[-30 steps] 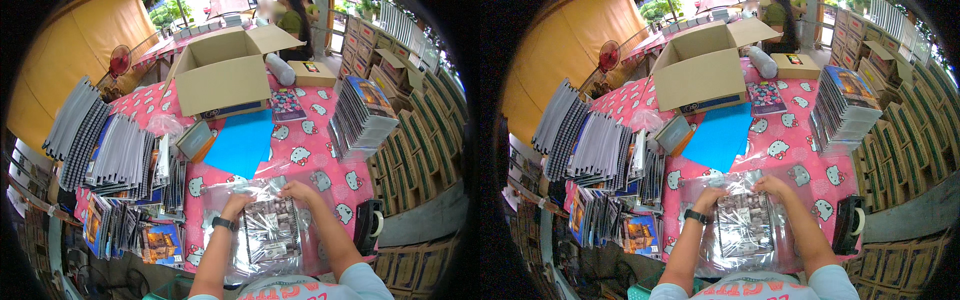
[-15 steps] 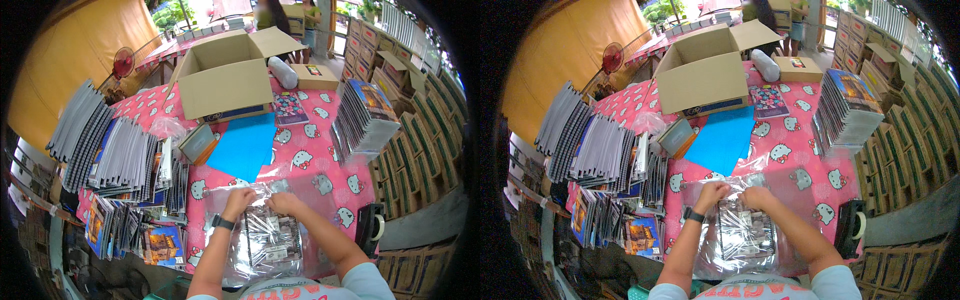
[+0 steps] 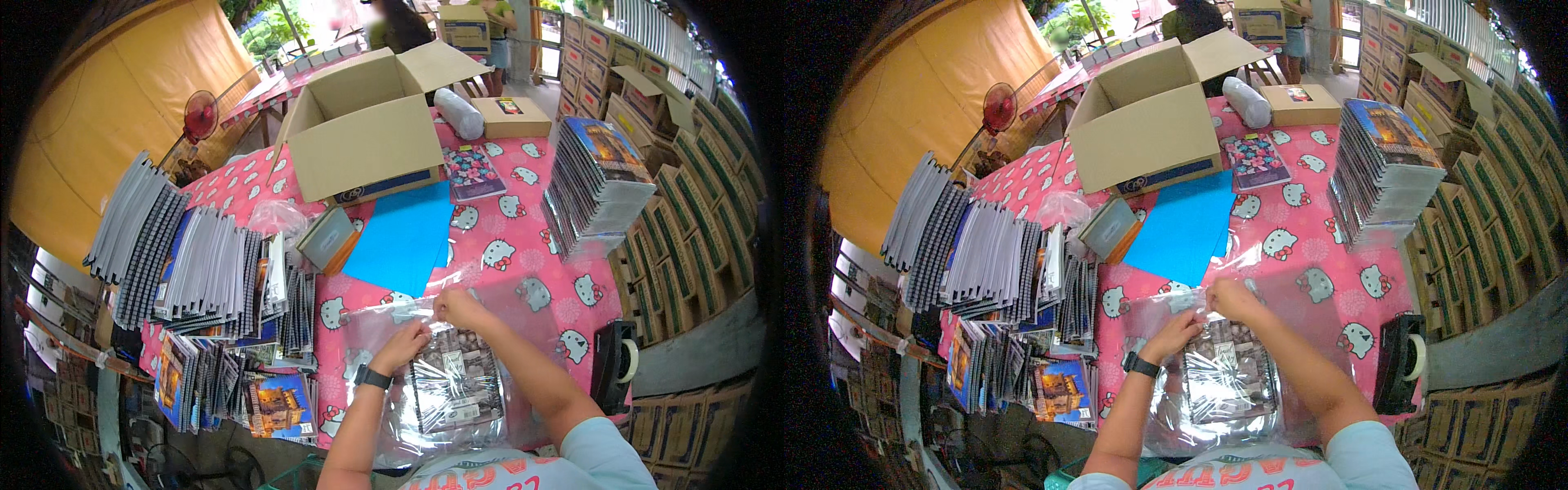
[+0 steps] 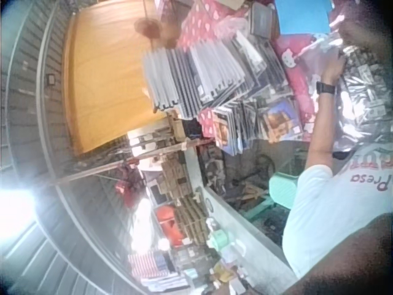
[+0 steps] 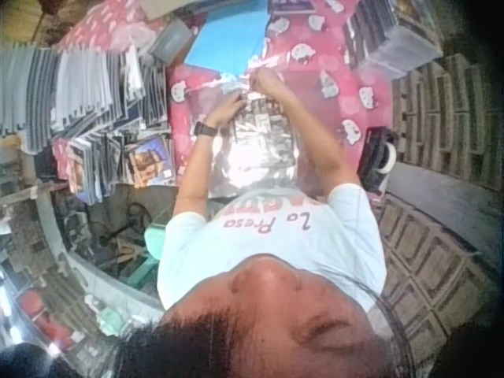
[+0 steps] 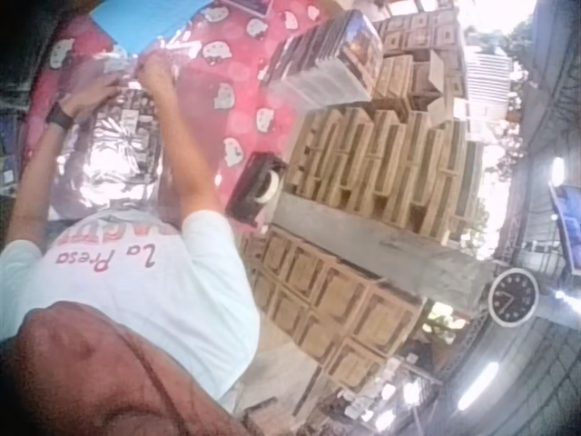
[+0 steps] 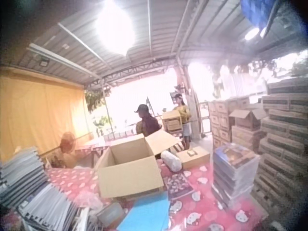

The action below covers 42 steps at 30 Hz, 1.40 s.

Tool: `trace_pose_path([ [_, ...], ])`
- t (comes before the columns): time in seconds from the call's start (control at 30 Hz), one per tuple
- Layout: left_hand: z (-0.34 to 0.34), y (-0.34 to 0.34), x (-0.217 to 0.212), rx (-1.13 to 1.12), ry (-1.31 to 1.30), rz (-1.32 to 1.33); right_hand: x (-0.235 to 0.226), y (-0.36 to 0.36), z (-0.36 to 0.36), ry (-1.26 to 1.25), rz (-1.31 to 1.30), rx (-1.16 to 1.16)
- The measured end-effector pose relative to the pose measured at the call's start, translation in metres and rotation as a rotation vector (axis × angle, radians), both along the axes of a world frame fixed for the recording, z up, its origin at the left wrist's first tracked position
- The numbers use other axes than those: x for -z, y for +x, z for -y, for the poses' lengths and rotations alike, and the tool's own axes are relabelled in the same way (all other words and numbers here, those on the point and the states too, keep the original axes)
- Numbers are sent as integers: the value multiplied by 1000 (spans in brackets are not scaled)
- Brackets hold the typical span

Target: The person places a stack of notebooks into a clear plastic bag and uses tape to seal the bag.

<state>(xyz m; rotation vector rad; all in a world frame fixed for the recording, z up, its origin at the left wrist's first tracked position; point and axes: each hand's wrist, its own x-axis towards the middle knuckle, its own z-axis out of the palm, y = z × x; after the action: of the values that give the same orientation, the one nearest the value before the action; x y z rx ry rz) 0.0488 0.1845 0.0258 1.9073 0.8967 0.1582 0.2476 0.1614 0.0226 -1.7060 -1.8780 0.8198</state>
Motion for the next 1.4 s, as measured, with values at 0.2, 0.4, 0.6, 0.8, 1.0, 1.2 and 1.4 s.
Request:
trace_pose_path([
  [0.2,17,-12,-3,-199,319,-68,-21,-13,33,288,261,-163],
  [0.4,41,-1,-16,-210,625,-174,-19,-41,96,484,471,0],
  [0.6,81,12,-21,49,950,-56,-50,-16,166,272,374,80],
  [0.8,83,0,-15,-60,915,86,-72,104,350,290,554,1236],
  [1.0,82,7,-13,-81,947,159,-6,134,438,137,-388,1424],
  [1.2,79,2,-9,-86,940,167,-14,128,415,372,-102,1276],
  [1.4,81,1,-7,-101,933,166,-4,92,454,239,-387,1444],
])
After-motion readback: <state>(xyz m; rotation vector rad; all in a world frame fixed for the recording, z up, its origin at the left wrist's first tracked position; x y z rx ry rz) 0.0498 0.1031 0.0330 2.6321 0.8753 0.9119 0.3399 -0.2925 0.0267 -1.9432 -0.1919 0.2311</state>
